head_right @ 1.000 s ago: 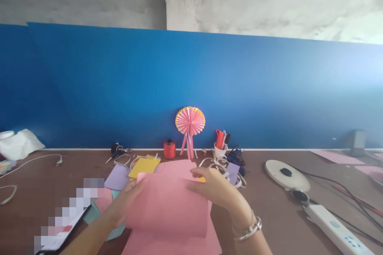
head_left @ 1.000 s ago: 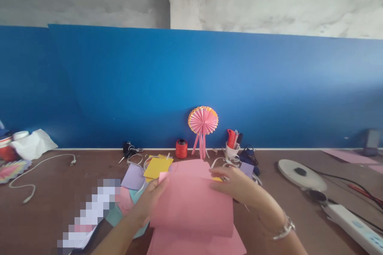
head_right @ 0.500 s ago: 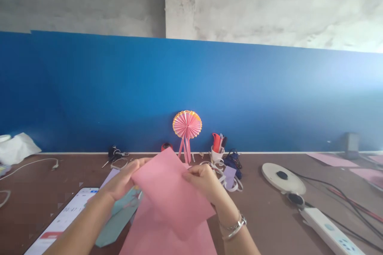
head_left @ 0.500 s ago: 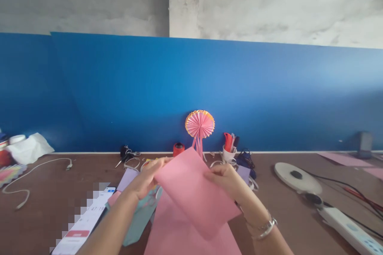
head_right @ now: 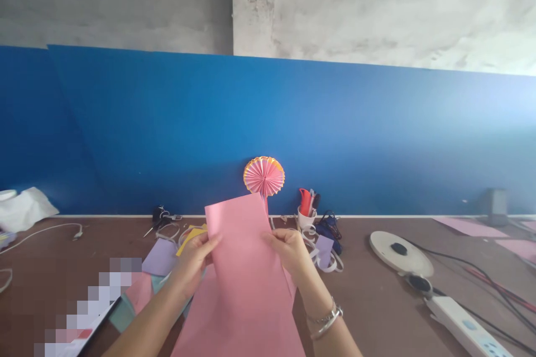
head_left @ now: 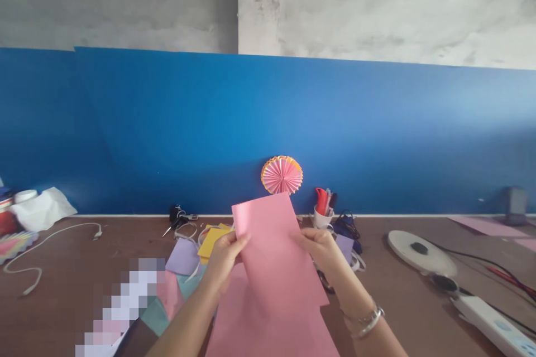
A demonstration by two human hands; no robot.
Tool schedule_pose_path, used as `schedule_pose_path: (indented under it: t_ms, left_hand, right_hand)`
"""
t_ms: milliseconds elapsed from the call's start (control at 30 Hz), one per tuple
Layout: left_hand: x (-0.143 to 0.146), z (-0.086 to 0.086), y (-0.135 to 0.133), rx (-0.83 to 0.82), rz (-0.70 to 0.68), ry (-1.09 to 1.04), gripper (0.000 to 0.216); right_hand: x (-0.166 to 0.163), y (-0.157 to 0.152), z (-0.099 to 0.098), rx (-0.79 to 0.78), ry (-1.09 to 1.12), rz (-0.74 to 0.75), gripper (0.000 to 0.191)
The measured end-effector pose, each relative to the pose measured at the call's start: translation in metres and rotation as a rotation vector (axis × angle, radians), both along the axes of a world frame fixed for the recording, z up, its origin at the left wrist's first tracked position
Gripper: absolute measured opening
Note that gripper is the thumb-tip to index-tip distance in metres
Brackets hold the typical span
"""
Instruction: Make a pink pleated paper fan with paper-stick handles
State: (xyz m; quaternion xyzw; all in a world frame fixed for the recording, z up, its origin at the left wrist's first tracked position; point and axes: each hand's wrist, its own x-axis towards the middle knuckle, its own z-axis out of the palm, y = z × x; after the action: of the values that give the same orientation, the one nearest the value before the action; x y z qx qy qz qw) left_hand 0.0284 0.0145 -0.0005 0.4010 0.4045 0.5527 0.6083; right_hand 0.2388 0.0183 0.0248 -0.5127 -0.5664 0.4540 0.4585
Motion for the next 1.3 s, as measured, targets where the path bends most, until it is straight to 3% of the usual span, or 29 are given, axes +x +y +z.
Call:
schedule_pose_path:
  t_ms: [167,300,500,833,1100,1300]
  left_hand:
    - [-0.002,-0.003,0.001,0.001,0.081,-0.005,0.036]
    - [-0.002,-0.003,0.000,-0.006,0.043,0.053,0.036]
    - [-0.002,0.000,-0.002,-0.025,-0.066,0.066,0.041]
    - [-0.004,-0.005,0.001,-0.003,0.044,-0.036,0.042]
    - [0.000,0.002,-0.003,0.058,0.157,-0.135,0.035]
    - [-0.002,0.002,-0.003,0.019,0.132,-0.088,0.035]
  right_hand:
    - [0.002,0.000,0.003,-0.059,0.076,0.027,0.043]
    - [0.003,0.001,0.003,-0.078,0.188,0.121,0.044]
    - [0.002,0.006,-0.008,-0.061,0.165,0.031,0.046]
    - [0.001,0.004,-0.009,-0.105,0.156,0.127,0.042]
    - [0.003,0.002,-0.007,-0.123,0.155,0.203,0.041]
    - [0.000,0.000,-0.002,-0.115,0.168,0.196,0.045]
